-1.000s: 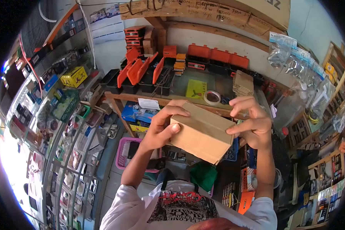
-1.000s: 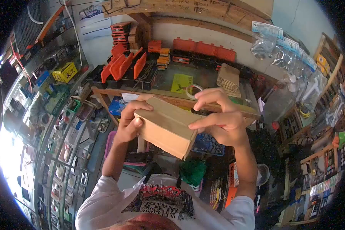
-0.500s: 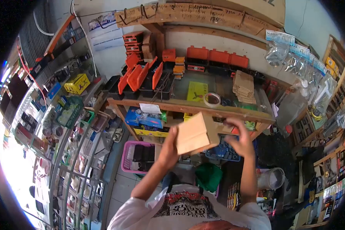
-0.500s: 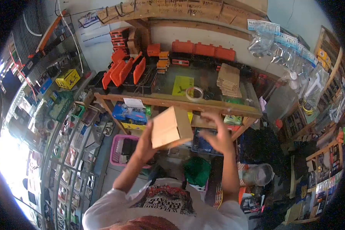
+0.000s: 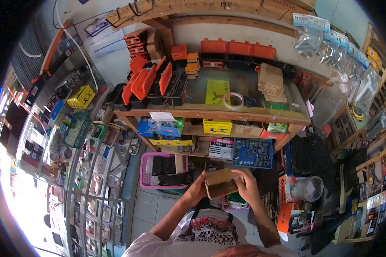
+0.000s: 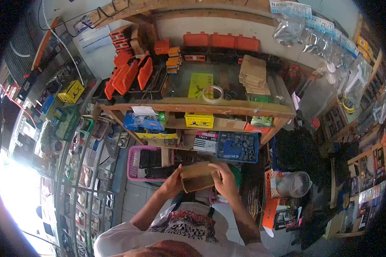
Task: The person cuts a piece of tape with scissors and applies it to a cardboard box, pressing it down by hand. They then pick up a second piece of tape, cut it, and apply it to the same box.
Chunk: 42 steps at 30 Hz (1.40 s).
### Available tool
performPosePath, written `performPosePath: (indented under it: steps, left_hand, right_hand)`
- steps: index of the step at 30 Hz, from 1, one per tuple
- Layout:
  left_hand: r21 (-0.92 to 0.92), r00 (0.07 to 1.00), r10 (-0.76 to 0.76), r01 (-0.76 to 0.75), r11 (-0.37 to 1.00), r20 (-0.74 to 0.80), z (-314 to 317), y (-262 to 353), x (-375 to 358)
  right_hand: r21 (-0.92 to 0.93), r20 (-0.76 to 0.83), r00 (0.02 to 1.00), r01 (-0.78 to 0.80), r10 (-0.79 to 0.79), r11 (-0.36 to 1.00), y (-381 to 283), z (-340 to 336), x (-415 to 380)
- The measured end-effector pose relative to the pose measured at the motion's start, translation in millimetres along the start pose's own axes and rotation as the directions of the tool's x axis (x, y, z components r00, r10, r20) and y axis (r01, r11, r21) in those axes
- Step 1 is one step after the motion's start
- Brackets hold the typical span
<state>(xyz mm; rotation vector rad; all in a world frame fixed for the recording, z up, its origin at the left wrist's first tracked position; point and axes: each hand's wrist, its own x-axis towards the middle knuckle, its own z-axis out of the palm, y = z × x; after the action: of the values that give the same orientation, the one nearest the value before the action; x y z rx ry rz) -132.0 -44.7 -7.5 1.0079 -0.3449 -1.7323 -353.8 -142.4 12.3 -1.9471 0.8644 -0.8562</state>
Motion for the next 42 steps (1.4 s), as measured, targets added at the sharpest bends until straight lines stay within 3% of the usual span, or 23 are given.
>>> performPosePath:
  steps: [1,2,3,4,6,7,8,10,13,16,19,22,25,28,32,34,37,38,42]
  left_hand:
    - [0.024,0.999,0.021,-0.022,0.999,0.048,-1.2,3.5,0.2]
    - [0.047,0.994,0.043,-0.048,0.998,0.099,-4.7,8.6,1.3]
    - [0.069,0.986,0.064,-0.075,0.995,0.152,-7.0,12.9,4.8]
    - [0.107,0.997,0.028,-0.036,0.994,0.078,-5.9,18.4,10.7]
    - [0.406,0.977,0.211,-0.2,0.892,0.019,6.6,40.3,7.9]
    - [0.542,0.953,0.302,-0.261,0.799,0.014,18.9,54.7,3.9]
    - [0.601,0.859,0.506,-0.446,0.663,0.079,30.1,68.1,4.6]
    - [0.658,0.536,0.806,-0.705,0.264,0.25,53.5,101.1,5.6]
    - [0.632,0.269,0.714,-0.713,-0.303,0.646,85.0,176.7,-6.3]
    - [0.502,0.176,0.517,-0.623,-0.6,0.837,104.6,234.5,23.3]
    - [0.589,0.341,0.481,-0.43,-0.684,0.808,113.6,275.4,71.3]
    - [0.731,0.537,0.519,-0.327,-0.599,0.665,97.7,305.3,111.4]
    - [0.781,0.509,0.594,-0.36,-0.511,0.623,61.0,321.2,163.3]
    - [0.818,0.496,0.65,-0.357,-0.451,0.576,44.2,327.0,183.4]
    - [0.809,0.558,0.592,-0.328,-0.487,0.582,41.1,337.5,187.4]
    - [0.782,0.586,0.547,-0.276,-0.559,0.598,33.4,339.6,195.2]
    - [0.711,0.437,0.596,-0.161,-0.685,0.673,15.8,313.6,210.1]
    - [0.726,0.463,0.597,-0.168,-0.667,0.656,18.2,313.9,205.4]
    - [0.786,0.514,0.624,-0.18,-0.592,0.588,17.9,312.4,211.5]
  right_hand:
    - [-0.033,0.005,0.997,-0.074,0.074,0.997,-0.7,-1.8,1.2]
    - [-0.053,-0.099,0.995,-0.019,0.013,0.998,-2.4,-1.6,5.7]
    - [-0.03,-0.122,0.991,-0.053,0.049,0.998,1.4,-5.4,10.4]
    - [-0.007,-0.144,0.986,-0.089,0.087,0.996,9.2,-11.1,13.6]
    - [0.09,-0.152,0.962,-0.215,0.227,0.972,6.0,-28.6,23.5]
    - [0.01,-0.145,0.958,-0.247,0.246,0.969,4.4,-41.8,32.5]
    - [-0.034,-0.158,0.961,-0.233,0.225,0.972,-6.0,-53.2,46.1]
    - [-0.128,-0.151,0.974,-0.189,0.169,0.974,-26.2,-74.0,78.0]
    - [-0.255,-0.209,0.978,-0.056,0.002,0.965,-45.2,-82.8,140.7]
    - [-0.276,-0.143,0.987,0.037,-0.079,0.961,-74.5,-80.4,221.8]
    - [-0.335,-0.094,0.995,-0.016,-0.016,0.942,-93.8,-68.0,295.6]
    - [-0.186,-0.064,0.992,-0.115,0.105,0.976,-75.9,-51.0,357.1]
    - [-0.023,0.003,0.957,-0.291,0.291,0.956,-39.4,-34.9,395.8]
    - [-0.108,-0.025,0.958,-0.287,0.286,0.952,-14.8,-27.4,410.1]
    - [-0.153,0.028,0.963,-0.262,0.269,0.953,1.9,-25.1,422.6]
    - [-0.317,-0.077,0.995,-0.08,0.058,0.945,18.1,-23.8,423.2]
    - [-0.495,-0.138,0.963,0.136,-0.232,0.858,2.9,-22.0,410.2]
    - [-0.54,-0.143,0.938,0.194,-0.316,0.819,-14.6,-23.7,401.9]
    - [-0.659,0.165,0.885,0.427,-0.436,0.619,-36.5,-34.2,398.1]
